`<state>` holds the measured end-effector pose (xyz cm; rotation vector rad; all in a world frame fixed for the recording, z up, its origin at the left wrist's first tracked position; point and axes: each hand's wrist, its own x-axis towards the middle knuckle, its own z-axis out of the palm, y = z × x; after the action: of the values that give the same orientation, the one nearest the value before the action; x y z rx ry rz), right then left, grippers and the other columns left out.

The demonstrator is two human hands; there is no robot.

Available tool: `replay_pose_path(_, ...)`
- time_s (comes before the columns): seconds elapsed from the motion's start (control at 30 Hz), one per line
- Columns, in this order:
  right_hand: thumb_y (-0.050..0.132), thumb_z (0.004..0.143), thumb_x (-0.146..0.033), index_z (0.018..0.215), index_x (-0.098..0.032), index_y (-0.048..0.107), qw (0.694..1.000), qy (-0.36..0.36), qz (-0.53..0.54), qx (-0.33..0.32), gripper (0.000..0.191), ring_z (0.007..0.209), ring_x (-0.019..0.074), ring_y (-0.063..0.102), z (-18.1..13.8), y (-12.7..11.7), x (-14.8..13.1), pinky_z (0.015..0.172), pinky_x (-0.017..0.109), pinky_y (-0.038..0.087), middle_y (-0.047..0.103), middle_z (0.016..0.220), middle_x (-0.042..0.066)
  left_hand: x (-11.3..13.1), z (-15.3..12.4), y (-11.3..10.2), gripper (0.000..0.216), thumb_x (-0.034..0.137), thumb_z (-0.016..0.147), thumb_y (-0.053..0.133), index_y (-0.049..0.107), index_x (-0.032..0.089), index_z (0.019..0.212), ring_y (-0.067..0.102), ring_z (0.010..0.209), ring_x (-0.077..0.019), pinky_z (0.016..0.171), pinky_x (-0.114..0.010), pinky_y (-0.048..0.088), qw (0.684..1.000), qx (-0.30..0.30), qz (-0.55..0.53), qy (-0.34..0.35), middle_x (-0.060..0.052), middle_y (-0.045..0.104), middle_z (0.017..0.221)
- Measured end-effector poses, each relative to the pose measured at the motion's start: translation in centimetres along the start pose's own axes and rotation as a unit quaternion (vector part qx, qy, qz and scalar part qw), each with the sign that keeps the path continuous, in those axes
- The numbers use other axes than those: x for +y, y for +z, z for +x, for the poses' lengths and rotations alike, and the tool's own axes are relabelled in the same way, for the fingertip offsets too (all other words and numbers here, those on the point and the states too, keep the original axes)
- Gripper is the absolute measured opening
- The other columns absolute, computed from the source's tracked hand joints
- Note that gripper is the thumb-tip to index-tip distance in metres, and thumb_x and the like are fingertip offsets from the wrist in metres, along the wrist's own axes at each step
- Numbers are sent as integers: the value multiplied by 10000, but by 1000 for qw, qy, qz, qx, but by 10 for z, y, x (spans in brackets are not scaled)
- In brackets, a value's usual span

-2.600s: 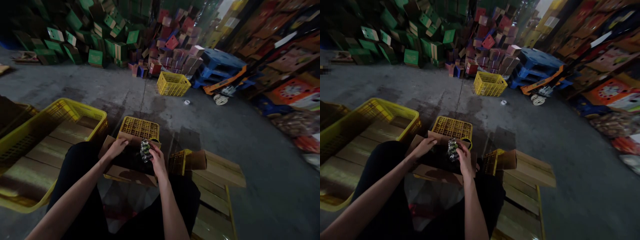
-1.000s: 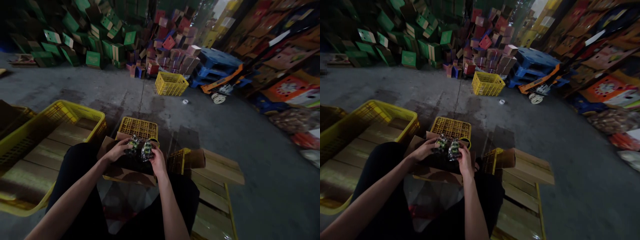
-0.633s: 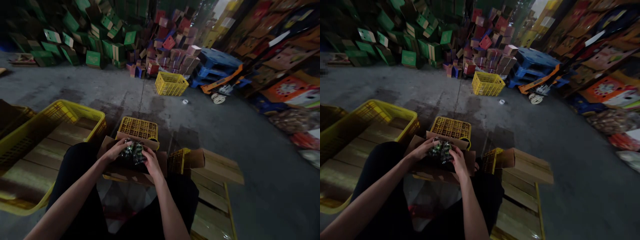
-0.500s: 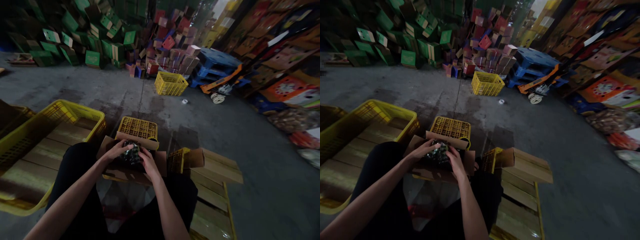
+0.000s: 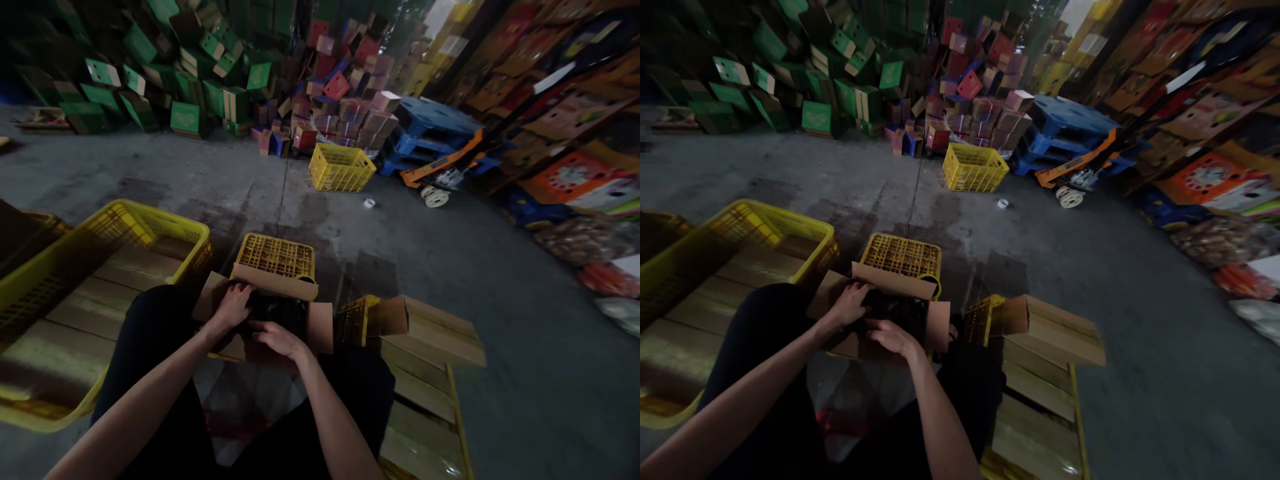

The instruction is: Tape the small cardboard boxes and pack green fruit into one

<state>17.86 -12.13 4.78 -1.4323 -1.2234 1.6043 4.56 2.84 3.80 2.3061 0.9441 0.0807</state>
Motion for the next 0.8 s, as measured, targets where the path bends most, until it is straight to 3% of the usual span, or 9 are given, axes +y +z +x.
replay_pose_path(0.1, 537, 844, -147, 1166, -250, 769, 997, 29, -68, 3, 411, 1170, 245, 662, -1, -6, -3, 1049, 372, 474, 754, 1210, 12, 5, 1, 2, 409, 78, 853, 508, 704, 192, 1193, 600, 1216, -265, 1058, -356, 433, 997, -67, 13, 46, -119, 672, 1282)
replay_pose_path(0.2, 477, 826, -59, 1062, -237, 797, 980, 42, -158, 111, 436, 1098, 221, 690, -3, -19, -4, 1005, 338, 495, 782, 1110, 18, 5, 1, 9, 311, 99, 849, 524, 768, 200, 1015, 690, 1048, -244, 947, -308, 494, 990, -132, 26, 35, -102, 753, 1099)
replay_pose_path(0.3, 471, 841, -36, 1084, -199, 786, 946, 51, -236, 216, 430, 1115, 225, 679, -7, -30, -4, 1031, 338, 471, 768, 1136, 65, -2, 0, 14, 211, 150, 819, 599, 781, 188, 920, 718, 978, -275, 872, -321, 517, 988, -146, 47, -10, -132, 770, 1005)
replay_pose_path(0.47, 575, 846, -79, 1046, -207, 796, 943, 28, -295, 152, 324, 1109, 238, 679, -10, -21, 0, 981, 302, 479, 736, 1199, 99, -6, 2, 9, 225, 227, 873, 584, 785, 159, 951, 727, 1011, -325, 880, -369, 523, 988, -141, 48, -43, -193, 770, 1012)
replay_pose_path(0.67, 552, 819, -74, 901, -211, 810, 943, 40, -267, 194, 303, 995, 240, 719, -8, -17, -1, 848, 271, 502, 794, 1009, 85, 9, 5, 1, 425, 183, 903, 499, 689, 178, 1283, 627, 1251, -239, 1084, -311, 434, 990, -133, -43, 29, -106, 683, 1345)
replay_pose_path(0.8, 557, 814, -198, 924, -214, 811, 951, 3, -109, 289, 277, 926, 231, 714, -15, -32, -12, 848, 310, 526, 796, 957, 47, 20, 3, -5, 459, 334, 967, 476, 626, 156, 1363, 553, 1336, -256, 1139, -350, 397, 975, -106, -193, 28, -95, 630, 1420)
